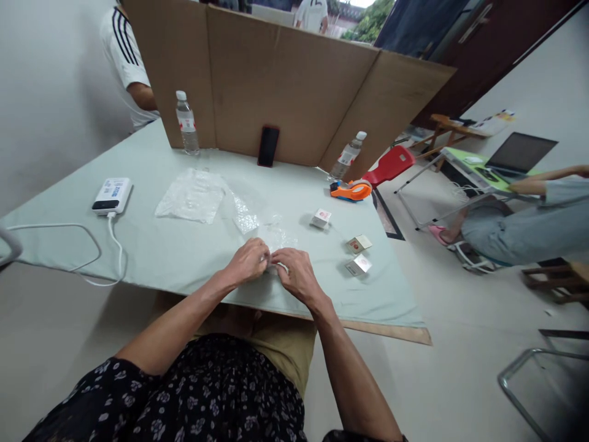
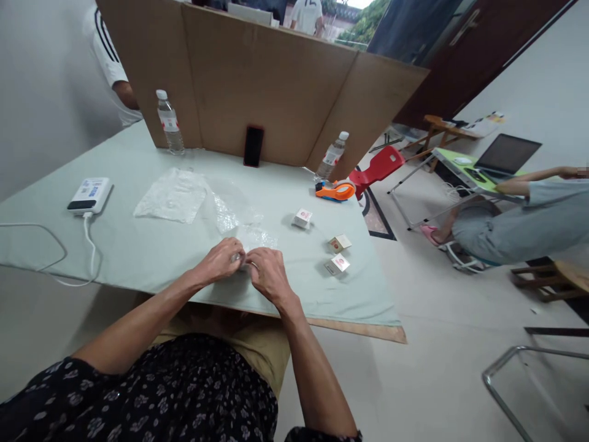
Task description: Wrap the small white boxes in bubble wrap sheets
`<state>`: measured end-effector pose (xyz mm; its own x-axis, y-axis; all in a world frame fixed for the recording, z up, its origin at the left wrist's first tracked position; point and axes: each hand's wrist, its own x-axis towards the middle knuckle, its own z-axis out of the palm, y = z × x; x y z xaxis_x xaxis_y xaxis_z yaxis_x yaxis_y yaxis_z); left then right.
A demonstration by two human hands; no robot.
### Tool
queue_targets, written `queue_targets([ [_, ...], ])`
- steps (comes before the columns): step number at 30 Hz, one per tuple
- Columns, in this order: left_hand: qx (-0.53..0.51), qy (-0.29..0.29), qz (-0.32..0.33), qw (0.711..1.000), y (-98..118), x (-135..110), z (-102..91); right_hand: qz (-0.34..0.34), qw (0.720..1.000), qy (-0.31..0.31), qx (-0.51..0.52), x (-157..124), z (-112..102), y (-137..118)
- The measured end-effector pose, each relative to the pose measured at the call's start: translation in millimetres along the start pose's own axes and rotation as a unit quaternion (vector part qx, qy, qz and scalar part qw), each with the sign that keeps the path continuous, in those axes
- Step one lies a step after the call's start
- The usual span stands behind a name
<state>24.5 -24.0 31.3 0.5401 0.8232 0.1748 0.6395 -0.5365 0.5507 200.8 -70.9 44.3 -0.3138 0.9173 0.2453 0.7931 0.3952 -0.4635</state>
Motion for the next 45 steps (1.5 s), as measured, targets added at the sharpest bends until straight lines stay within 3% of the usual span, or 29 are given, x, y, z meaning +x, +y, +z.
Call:
queue_targets([
  [2, 0.015, 0.002, 0.013, 1.000, 0, -2, 5.2, 0.068, 0.993, 0.091, 0.018, -16, -2, 9],
  [4, 0.022, 0.011, 0.013, 1.000, -1, -3, 7.3, 0.181, 0.972, 0.144, 0.028, -33, -2, 21],
  [6, 0.024, 0.010, 0.015, 1.000, -2, -2, 7.7, 0.289, 0.948, 0.125, 0.040, -46, 0, 31],
  [8, 0.025, 0.002, 0.022, 0.999, -2, -1, 7.5, 0.353, 0.930, 0.085, 0.053, -52, 5, 38],
  [12, 0.022, -0.010, 0.031, 0.999, 1, 0, 6.2, 0.381, 0.916, 0.089, 0.087, -42, 21, 41],
  [18, 0.025, -0.034, 0.005, 0.999, 3, -2, 4.3, 0.368, 0.890, 0.162, 0.215, -26, 44, 42],
  [22, 0.049, -0.050, 0.007, 0.998, 4, 1, 1.9, 0.343, 0.862, 0.212, 0.308, -22, 49, 35],
  [27, 0.073, -0.087, 0.008, 0.994, 5, 6, 0.8, 0.319, 0.850, 0.210, 0.363, -5, 48, 15],
  [30, 0.067, -0.097, 0.005, 0.993, 6, 8, 2.0, 0.308, 0.867, 0.194, 0.341, 4, 48, 5],
  [34, 0.045, -0.090, -0.002, 0.995, 4, 8, 6.8, 0.276, 0.911, 0.153, 0.266, 4, 42, 1],
  [40, -0.062, -0.036, -0.015, 0.997, -3, 3, 12.7, 0.179, 0.945, -0.009, 0.272, -1, 16, 7],
  [45, -0.202, -0.016, -0.120, 0.972, 3, 0, 9.5, 0.110, 0.985, -0.097, 0.094, 15, 6, 3],
])
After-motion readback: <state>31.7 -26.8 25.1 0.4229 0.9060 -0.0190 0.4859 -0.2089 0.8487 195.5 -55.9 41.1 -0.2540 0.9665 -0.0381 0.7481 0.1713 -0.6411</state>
